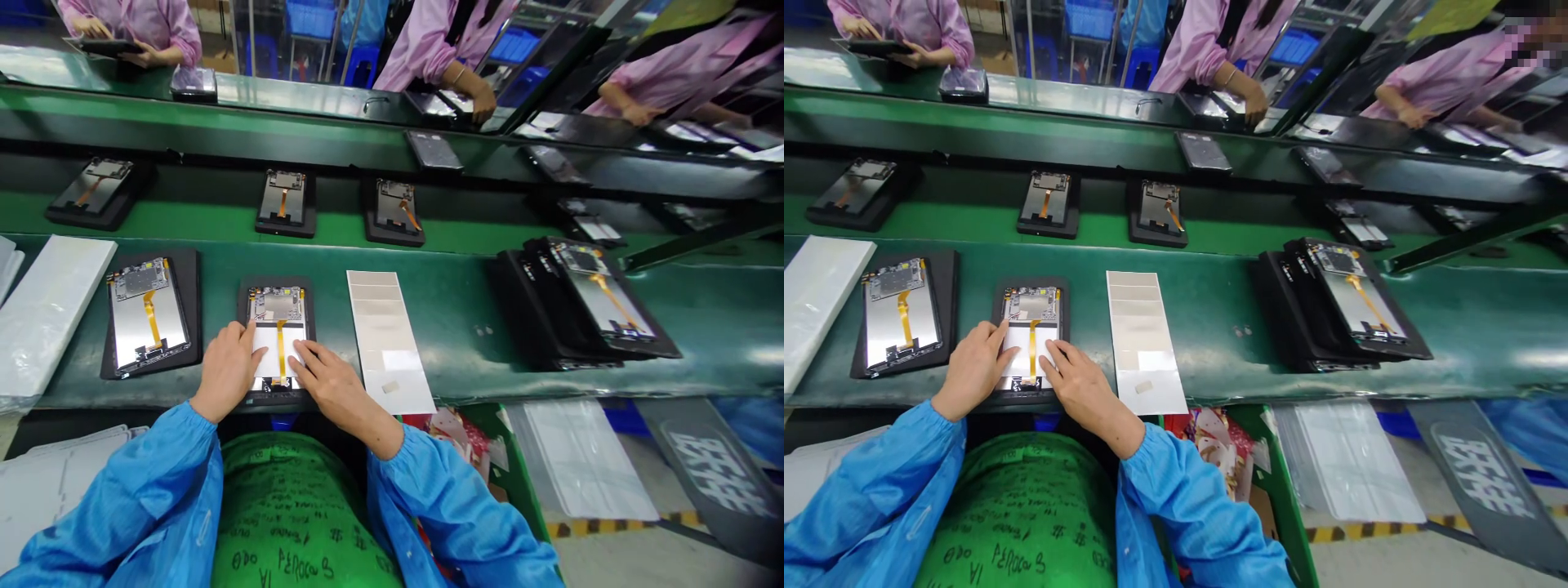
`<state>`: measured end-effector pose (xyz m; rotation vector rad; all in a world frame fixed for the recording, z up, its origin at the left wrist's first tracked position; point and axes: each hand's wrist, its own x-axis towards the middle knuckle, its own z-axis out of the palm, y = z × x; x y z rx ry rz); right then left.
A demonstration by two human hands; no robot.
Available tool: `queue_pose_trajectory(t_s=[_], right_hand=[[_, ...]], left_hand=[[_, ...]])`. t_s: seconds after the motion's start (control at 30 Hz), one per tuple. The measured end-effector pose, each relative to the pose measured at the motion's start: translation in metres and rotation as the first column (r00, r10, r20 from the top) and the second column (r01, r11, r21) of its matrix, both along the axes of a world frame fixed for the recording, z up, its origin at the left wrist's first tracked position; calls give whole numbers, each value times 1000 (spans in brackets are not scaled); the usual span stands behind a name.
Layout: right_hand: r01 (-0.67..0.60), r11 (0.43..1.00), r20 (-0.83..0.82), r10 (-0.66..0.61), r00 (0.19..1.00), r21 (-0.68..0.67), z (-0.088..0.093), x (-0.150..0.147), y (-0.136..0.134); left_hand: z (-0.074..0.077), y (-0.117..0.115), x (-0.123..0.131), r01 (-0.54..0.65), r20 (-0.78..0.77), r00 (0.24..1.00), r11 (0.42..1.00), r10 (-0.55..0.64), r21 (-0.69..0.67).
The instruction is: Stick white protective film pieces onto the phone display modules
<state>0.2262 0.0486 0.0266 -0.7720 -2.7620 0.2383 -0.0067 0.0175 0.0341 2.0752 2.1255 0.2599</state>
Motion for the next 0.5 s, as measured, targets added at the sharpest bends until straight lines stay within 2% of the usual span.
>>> queue_pose_trajectory(t_s=[0.07,0.1,0.17,0.23,0.3,0.4,0.5], right_hand=[[15,999,-57,-17,998,-48,-7,3,-1],[58,995,-100,-66,993,-83,-11,5,-3],[210,957,-170,-245,955,-200,-19,7,-8],[359,859,-164,-439,883,-364,-25,8,-15],[411,748,-110,-536,837,-521,-26,7,-22],[372,621,-117,-603,789,-690,-19,6,-21],[301,548,-244,-710,660,-781,-6,13,4]], left_hand=[[-10,-4,-5,-90,34,996,991,87,104],[-17,-5,-7,-142,78,988,977,131,156],[-34,-7,-9,-209,201,965,955,167,211],[-50,-9,-7,-240,334,929,947,161,212],[-60,-10,-2,-310,465,866,926,181,217],[-54,-8,9,-445,684,699,876,209,187],[-25,11,29,-441,860,467,897,203,28]])
